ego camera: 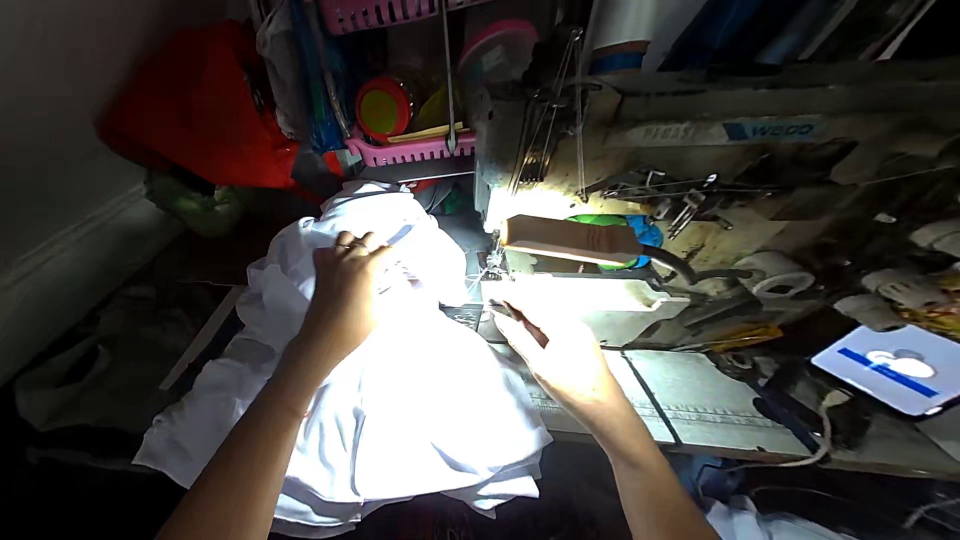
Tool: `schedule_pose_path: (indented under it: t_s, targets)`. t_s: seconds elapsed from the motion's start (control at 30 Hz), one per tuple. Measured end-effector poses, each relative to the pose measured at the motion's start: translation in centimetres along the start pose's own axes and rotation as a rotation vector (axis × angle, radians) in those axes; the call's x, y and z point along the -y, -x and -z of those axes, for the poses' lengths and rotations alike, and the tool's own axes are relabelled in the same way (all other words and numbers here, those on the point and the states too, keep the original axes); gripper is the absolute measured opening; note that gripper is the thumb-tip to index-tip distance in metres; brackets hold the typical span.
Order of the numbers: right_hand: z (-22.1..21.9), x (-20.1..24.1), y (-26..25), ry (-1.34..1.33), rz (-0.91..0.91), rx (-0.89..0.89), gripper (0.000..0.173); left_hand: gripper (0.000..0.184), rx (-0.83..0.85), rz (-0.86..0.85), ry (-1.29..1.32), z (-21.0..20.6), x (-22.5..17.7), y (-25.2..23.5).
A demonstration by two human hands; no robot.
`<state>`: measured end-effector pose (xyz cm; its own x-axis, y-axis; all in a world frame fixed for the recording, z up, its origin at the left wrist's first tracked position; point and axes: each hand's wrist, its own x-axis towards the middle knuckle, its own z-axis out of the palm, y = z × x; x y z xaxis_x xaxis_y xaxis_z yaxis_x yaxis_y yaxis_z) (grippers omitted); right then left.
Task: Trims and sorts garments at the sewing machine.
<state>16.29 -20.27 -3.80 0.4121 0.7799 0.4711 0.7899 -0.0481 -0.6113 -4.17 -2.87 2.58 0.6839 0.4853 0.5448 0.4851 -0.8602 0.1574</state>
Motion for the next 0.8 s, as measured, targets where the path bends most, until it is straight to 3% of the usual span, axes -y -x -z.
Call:
schedule_pose_path:
  t_s: [0.13, 0.33, 0.4, 0.5, 0.57, 0.6, 0.67, 0.73, 0.8]
  targets:
    - [1.0, 1.1, -1.0, 0.272, 0.041, -0.069, 0.025, 0.016, 0.058, -0.005, 0.198, 3.8, -0.4, 1.2]
    - [-1.9, 2.3, -4.6, 0.368, 0.266, -0.090, 0.015, 0.014, 0.143, 0.000, 0.395, 3.4, -1.9, 2.6]
    - [-1.7, 2.5, -4.9, 0.227, 0.273, -0.081, 0.019, 0.022, -0.011, 0.125, 0.461, 4.3, -0.8, 2.4]
    - [-0.1, 2.3, -3.6, -0.021, 0.184, 0.044, 0.022, 0.026, -0.455, 0.380, 0.790, 4.5, 4.3, 1.9]
    - [0.3, 0.9, -2.0, -0.079, 0.025, 0.152, 0.022, 0.036, -0.567, 0.531, 0.668, 3.2, 7.5, 2.2]
    - [0.5, 0.1, -1.0, -0.086, -0.090, 0.227, 0.026, 0.044, -0.493, 0.617, 0.523, 2.1, 8.5, 2.9]
    - [0.7, -1.7, 0.8, -0.072, -0.301, 0.395, 0.038, 0.041, -0.197, 0.827, 0.335, 0.3, 8.4, 3.8]
    - [0.2, -3.5, 2.5, -0.127, -0.387, 0.468, 0.032, 0.042, 0.033, 0.969, 0.275, 0.5, 7.3, 3.1]
    - [-0.2, -3.2, 4.6, -0.269, -0.317, 0.356, 0.020, 0.038, -0.155, 0.868, 0.350, -0.5, 9.1, 4.0]
